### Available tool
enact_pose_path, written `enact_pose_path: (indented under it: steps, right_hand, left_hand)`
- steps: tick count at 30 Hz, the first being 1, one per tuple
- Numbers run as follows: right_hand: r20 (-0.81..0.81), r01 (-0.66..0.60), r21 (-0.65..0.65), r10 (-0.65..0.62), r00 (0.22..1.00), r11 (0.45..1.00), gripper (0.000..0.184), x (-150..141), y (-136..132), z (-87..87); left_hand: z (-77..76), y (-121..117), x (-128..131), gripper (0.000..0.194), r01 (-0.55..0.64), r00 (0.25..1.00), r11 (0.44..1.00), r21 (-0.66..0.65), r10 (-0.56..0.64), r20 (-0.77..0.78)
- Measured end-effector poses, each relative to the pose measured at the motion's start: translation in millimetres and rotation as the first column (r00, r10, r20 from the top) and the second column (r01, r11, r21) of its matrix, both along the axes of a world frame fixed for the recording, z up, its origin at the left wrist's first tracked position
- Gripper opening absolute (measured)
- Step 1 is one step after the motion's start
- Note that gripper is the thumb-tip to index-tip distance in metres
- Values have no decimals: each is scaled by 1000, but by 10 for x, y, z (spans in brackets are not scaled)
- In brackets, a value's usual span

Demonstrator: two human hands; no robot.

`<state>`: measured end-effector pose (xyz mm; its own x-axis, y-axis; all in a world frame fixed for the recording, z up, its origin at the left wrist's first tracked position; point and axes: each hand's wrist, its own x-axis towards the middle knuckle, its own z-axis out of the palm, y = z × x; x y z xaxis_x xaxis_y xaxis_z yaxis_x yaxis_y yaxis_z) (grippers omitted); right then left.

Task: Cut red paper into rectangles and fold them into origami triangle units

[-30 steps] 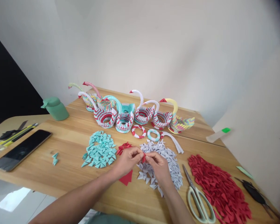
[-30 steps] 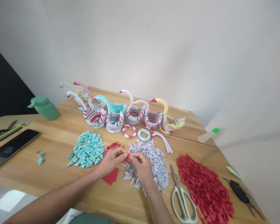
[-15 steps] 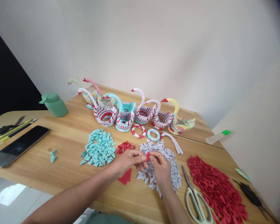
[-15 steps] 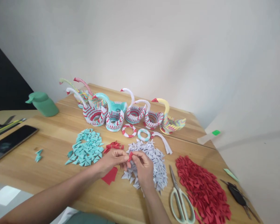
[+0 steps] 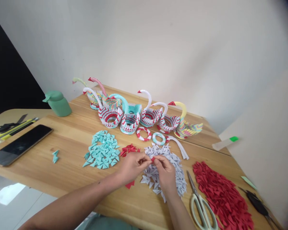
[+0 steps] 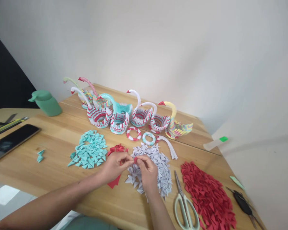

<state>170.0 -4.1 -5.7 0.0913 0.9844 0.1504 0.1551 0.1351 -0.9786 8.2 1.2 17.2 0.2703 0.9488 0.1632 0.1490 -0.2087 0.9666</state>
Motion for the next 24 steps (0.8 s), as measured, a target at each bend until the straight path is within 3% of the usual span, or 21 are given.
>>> enact_pose_path:
  steps: [4,9,13,17,20,22,24]
  right_hand:
    - [-114,3,-49,-9,993,999,17,0,12,-38]
    - [-144,-17,-73,6,990,997,18,-7,7,-56]
    - [-80,-19,-68,13,997,998,17,-7,0,-38]
    - [36,-41,-30,42,998,999,15,-12,-9,-4]
    - [79,-53,-32,56,995,998,17,-27,-15,20]
    - [59,-63,-51,66,996,997,19,-37,-16,31]
    - [48,-64,-63,67,997,996,18,-39,-15,36]
  left_hand:
    - [-81,57,20,25,213,926,928,-306,-92,365]
    - [-157,85,33,31,244,892,916,-318,-84,444]
    - [-124,65,32,22,193,918,941,-277,-74,390]
    - [-35,34,14,9,17,992,989,-146,1,122]
    - [-17,26,-1,8,-40,999,997,-63,38,-37]
    - [-37,33,-5,7,-32,999,998,-63,30,-41]
    - [-69,46,-5,11,19,997,992,-123,-10,73]
